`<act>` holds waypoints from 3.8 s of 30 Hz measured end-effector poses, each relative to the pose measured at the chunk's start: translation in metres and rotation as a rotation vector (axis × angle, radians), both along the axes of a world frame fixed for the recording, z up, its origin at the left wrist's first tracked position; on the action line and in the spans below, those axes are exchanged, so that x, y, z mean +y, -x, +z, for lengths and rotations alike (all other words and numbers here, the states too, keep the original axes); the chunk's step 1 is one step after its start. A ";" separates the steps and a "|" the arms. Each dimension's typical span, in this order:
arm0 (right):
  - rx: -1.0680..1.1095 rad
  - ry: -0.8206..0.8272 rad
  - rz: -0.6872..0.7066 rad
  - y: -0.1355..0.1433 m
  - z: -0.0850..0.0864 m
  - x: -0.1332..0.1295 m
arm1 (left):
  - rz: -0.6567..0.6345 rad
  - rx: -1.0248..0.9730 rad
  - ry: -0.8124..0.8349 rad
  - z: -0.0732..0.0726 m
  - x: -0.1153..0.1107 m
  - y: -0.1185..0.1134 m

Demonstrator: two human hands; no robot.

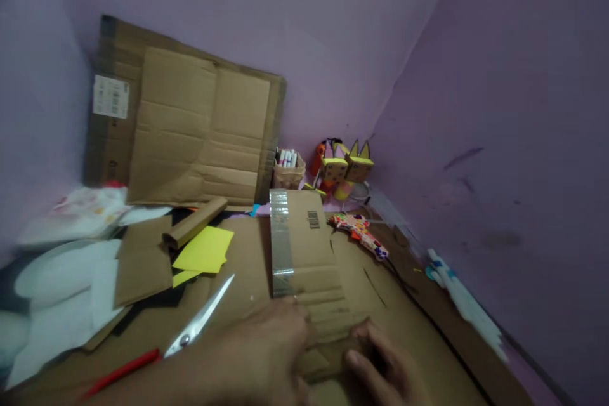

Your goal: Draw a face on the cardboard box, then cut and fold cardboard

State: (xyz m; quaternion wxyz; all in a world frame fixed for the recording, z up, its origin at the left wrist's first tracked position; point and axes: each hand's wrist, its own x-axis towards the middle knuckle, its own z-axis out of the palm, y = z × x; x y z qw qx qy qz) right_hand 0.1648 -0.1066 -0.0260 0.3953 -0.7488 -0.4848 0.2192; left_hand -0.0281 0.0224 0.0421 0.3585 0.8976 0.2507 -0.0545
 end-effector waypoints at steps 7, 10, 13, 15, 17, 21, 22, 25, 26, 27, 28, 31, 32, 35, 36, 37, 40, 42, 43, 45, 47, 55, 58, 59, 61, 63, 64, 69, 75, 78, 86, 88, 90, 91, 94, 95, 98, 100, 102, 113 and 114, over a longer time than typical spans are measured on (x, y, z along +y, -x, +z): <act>-0.009 -0.002 0.119 0.005 0.002 0.010 | 0.228 -0.073 0.002 0.003 -0.002 -0.008; -0.076 -0.009 0.125 0.001 -0.001 0.007 | 0.263 -0.080 0.004 -0.003 0.001 -0.013; -0.192 -0.135 0.172 0.000 0.000 0.005 | 0.293 -0.073 0.012 -0.006 0.004 -0.014; -0.264 -0.246 0.273 0.001 0.002 0.005 | 0.309 -0.062 0.018 -0.007 0.005 -0.014; -0.331 -0.315 0.357 0.003 0.005 0.007 | 0.315 -0.060 0.020 -0.008 0.005 -0.014; -0.440 -0.349 0.422 0.005 0.005 0.009 | 0.296 -0.084 0.013 -0.010 0.003 -0.014; -0.455 -0.365 0.430 0.005 0.005 0.010 | 0.293 -0.088 0.008 -0.010 0.003 -0.014; -0.453 -0.404 0.444 0.005 0.003 0.011 | 0.270 -0.080 -0.015 -0.009 0.001 -0.012; -0.436 -0.414 0.446 0.005 0.002 0.011 | 0.265 -0.079 -0.035 -0.007 0.000 -0.011; -0.415 -0.419 0.451 0.004 0.001 0.011 | 0.254 -0.082 -0.063 -0.003 -0.001 -0.009; -0.390 -0.422 0.454 0.004 0.001 0.010 | 0.233 -0.083 -0.096 0.002 -0.002 -0.006; -0.321 -0.402 0.473 0.004 -0.002 0.010 | 0.117 -0.049 -0.219 0.021 -0.008 0.002; -0.300 -0.394 0.475 0.004 -0.002 0.011 | 0.074 -0.008 -0.260 0.028 -0.010 0.004; -0.248 -0.376 0.511 0.000 0.001 0.016 | 0.016 0.110 -0.351 0.037 -0.022 0.009; -0.237 -0.371 0.537 -0.002 0.002 0.018 | 0.012 0.145 -0.374 0.037 -0.027 0.009; -0.229 -0.369 0.570 -0.004 0.004 0.021 | 0.011 0.178 -0.397 0.034 -0.032 0.009; -0.203 -0.373 0.679 -0.011 0.008 0.030 | 0.028 0.257 -0.476 0.022 -0.044 0.006; -0.189 -0.378 0.733 -0.016 0.009 0.035 | 0.043 0.232 -0.542 0.015 -0.051 0.003; -0.193 -0.371 0.753 -0.019 0.009 0.037 | 0.050 0.200 -0.584 0.012 -0.054 0.002; -0.230 -0.352 0.782 -0.022 0.010 0.039 | 0.077 0.153 -0.654 0.008 -0.059 -0.002; -0.291 -0.332 0.810 -0.025 0.010 0.041 | 0.121 0.131 -0.689 0.005 -0.063 -0.004; -0.482 -0.371 0.898 -0.028 0.017 0.050 | 0.251 -0.132 -0.770 -0.021 -0.068 0.000; -0.558 -0.380 0.905 -0.026 0.020 0.050 | 0.279 -0.194 -0.768 -0.029 -0.068 0.003; -0.579 -0.381 0.903 -0.026 0.021 0.049 | 0.286 -0.205 -0.765 -0.030 -0.067 0.004; -0.612 -0.400 0.892 -0.025 0.022 0.049 | 0.298 -0.207 -0.750 -0.030 -0.065 0.006; -0.630 -0.421 0.881 -0.025 0.023 0.050 | 0.316 -0.189 -0.726 -0.028 -0.061 0.008; -0.632 -0.429 0.878 -0.025 0.023 0.051 | 0.328 -0.176 -0.714 -0.027 -0.059 0.008; -0.594 -0.455 0.878 -0.027 0.023 0.066 | 0.398 -0.174 -0.673 -0.027 -0.049 0.010; -0.485 -0.303 0.885 -0.028 0.025 0.078 | 0.452 -0.128 -0.731 -0.031 -0.041 0.005; -0.390 -0.213 0.855 -0.027 0.025 0.081 | 0.489 -0.078 -0.733 -0.028 -0.038 0.001; -0.280 -0.174 0.639 -0.026 0.020 0.086 | 0.672 -0.014 -0.416 -0.026 -0.037 -0.004; -0.321 -0.178 0.644 -0.026 0.019 0.087 | 0.720 0.000 -0.365 -0.025 -0.035 -0.004; -0.334 -0.203 0.635 -0.025 0.019 0.088 | 0.740 -0.015 -0.294 -0.020 -0.032 -0.002; -0.324 -0.213 0.628 -0.024 0.019 0.088 | 0.740 -0.030 -0.249 -0.017 -0.030 -0.001; -0.260 -0.224 0.619 -0.021 0.020 0.084 | 0.747 -0.094 -0.125 -0.007 -0.028 0.004; -0.236 -0.228 0.622 -0.020 0.021 0.082 | 0.767 -0.122 -0.088 -0.006 -0.029 0.007; -0.200 -0.276 0.657 -0.018 0.022 0.074 | 0.853 -0.295 0.158 -0.010 -0.035 0.013; -0.190 -0.301 0.682 -0.017 0.021 0.070 | 0.902 -0.453 0.362 -0.018 -0.040 0.015; -0.156 -0.318 0.665 -0.017 0.018 0.069 | 0.934 -0.537 0.429 -0.024 -0.045 0.014; 0.693 -0.289 0.508 -0.009 0.015 0.063 | 1.015 -0.781 0.229 -0.033 -0.053 0.010; 0.691 -0.303 0.516 -0.009 0.017 0.063 | 1.018 -0.787 0.233 -0.035 -0.054 0.011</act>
